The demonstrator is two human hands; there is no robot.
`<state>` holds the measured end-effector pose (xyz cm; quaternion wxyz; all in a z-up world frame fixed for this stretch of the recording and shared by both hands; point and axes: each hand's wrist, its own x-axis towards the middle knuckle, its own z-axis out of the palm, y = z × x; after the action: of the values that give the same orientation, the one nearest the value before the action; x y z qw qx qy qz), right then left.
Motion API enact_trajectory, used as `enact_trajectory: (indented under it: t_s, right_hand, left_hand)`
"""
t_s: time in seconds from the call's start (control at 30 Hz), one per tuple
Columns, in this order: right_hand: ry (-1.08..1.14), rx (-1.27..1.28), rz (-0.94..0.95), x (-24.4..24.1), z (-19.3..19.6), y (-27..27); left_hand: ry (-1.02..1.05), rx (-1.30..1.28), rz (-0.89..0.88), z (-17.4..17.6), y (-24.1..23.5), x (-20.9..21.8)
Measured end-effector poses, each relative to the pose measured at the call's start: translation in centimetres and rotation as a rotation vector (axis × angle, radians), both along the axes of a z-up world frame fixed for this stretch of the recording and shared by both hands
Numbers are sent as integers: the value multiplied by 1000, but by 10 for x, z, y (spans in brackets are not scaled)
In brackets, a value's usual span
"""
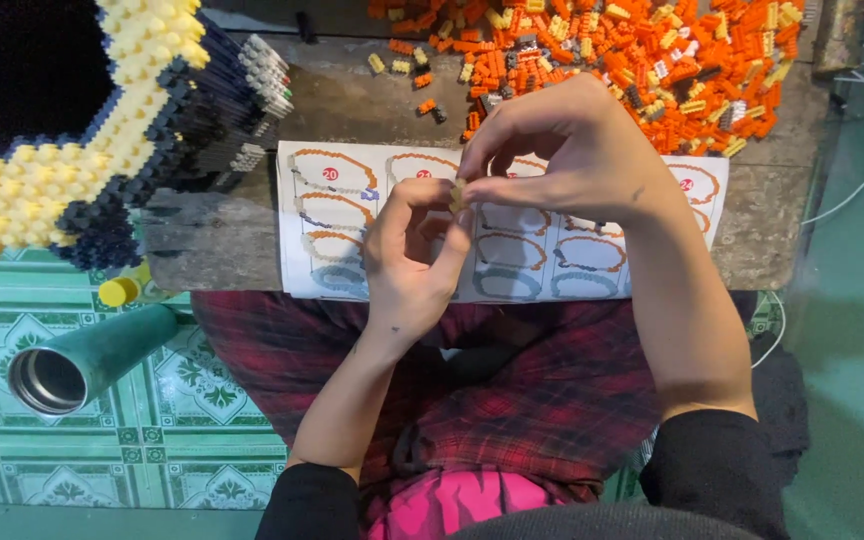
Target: The person sits cross-legged on the floor and assembles small plastic toy pieces by hand, following a printed instruction sheet. They pick up individual pieces from a pile and connect them to form small sub-assemblies.
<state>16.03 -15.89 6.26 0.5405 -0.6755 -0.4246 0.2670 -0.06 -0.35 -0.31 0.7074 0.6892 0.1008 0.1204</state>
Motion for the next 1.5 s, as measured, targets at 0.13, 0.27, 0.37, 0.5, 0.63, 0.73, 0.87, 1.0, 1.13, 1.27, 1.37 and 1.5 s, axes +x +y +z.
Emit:
enact_trajectory:
  t_s: [0.13,0.27,0.37,0.5,0.63,0.73,0.87,1.0,1.13,1.27,1.37,1.5]
  right_hand:
    - [-40,148,26,7,-2,-14]
    - [-92,434,-372,18,-24,-52]
    - [138,633,-626,23,-19,-90]
    - [226,540,-842,7,-3,-122]
    - [28,414,-910,-12,7,-137]
    - [-162,278,-964,-14,11,-143]
    - [-659,-277,-633,0,1,-137]
    - [-779,-485,-570,5,-16,-132]
    - [-751,-549,-562,3,-25,-119]
    - [-728,-543,-554,1,-28,-108]
    - [-696,-472,-559,-2,-22,-103]
    - [-688,-401,-564,-12,-12,-102]
  left_hand:
    - [66,17,-30,6,1,-1]
    - [62,140,-64,12,2,0]
    - [83,172,-69,12,1,0]
    - [91,167,-51,10,-2,0]
    - [91,160,-68,11,-2,0]
    - [100,155,-70,11,-2,1]
    - [94,155,-77,11,-2,0]
    - [105,171,-71,8,-1,-2]
    - [104,159,-79,10,0,-1]
    - [98,163,-87,10,1,-1]
    - [83,175,-84,10,2,0]
    - [70,160,-112,8,4,-1]
